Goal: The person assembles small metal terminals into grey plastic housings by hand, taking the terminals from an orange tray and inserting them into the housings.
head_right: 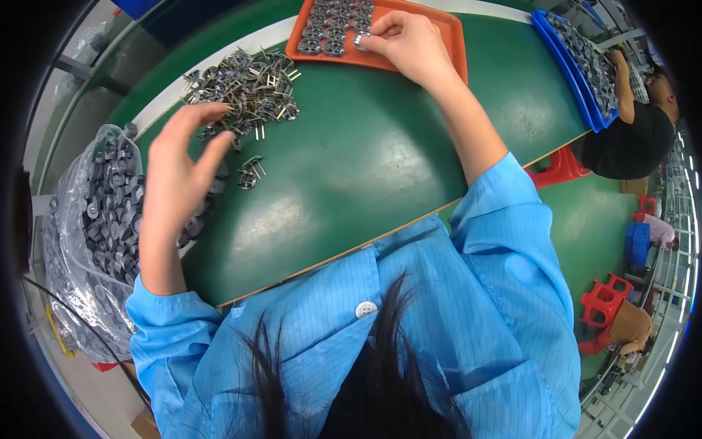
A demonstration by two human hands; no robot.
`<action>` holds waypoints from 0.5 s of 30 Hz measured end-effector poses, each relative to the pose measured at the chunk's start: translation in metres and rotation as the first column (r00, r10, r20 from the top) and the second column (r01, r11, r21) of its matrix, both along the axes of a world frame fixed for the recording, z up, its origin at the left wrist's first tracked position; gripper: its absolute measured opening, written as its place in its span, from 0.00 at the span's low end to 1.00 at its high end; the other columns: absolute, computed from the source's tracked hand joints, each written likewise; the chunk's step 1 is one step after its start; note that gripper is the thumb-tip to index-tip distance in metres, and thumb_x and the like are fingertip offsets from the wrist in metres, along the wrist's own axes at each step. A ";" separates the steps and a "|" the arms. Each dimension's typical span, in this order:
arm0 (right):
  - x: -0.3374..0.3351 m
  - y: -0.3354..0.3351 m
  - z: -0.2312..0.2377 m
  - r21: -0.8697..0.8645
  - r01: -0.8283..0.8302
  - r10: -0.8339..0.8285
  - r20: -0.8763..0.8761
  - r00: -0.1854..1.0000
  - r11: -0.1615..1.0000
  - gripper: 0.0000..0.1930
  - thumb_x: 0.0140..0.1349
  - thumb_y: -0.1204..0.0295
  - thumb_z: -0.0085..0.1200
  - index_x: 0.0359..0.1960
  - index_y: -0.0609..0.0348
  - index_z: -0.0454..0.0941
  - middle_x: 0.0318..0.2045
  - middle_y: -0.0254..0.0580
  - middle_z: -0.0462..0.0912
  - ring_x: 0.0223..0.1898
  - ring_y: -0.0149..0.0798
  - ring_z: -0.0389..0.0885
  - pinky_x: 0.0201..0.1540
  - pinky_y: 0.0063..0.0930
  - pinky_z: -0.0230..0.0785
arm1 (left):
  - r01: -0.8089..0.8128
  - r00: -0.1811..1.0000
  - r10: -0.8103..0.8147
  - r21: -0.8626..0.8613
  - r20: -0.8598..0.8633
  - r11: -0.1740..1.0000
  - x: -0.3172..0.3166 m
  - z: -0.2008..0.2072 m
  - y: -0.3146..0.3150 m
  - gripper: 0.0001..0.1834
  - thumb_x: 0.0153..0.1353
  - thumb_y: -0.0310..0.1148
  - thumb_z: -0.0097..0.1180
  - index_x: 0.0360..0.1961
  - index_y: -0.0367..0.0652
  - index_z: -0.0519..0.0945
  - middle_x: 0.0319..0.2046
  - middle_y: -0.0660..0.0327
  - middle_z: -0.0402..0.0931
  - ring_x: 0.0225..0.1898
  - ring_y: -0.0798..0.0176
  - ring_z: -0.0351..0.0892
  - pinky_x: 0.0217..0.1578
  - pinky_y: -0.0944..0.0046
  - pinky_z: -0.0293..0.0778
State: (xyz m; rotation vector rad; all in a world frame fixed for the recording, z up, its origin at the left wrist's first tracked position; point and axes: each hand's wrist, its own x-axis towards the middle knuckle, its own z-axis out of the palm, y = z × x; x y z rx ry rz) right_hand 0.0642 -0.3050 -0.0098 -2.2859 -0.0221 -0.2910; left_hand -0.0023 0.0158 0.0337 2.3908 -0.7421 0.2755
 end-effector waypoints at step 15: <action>0.008 0.017 0.002 -0.006 -0.072 0.072 0.131 0.989 0.997 0.12 0.54 0.68 0.65 0.35 0.61 0.80 0.29 0.33 0.81 0.32 0.25 0.78 0.37 0.21 0.71 | -0.295 0.953 0.303 0.265 0.010 0.918 -0.025 -0.018 0.102 0.19 0.53 0.27 0.61 0.48 0.37 0.77 0.46 0.53 0.77 0.50 0.48 0.74 0.52 0.55 0.68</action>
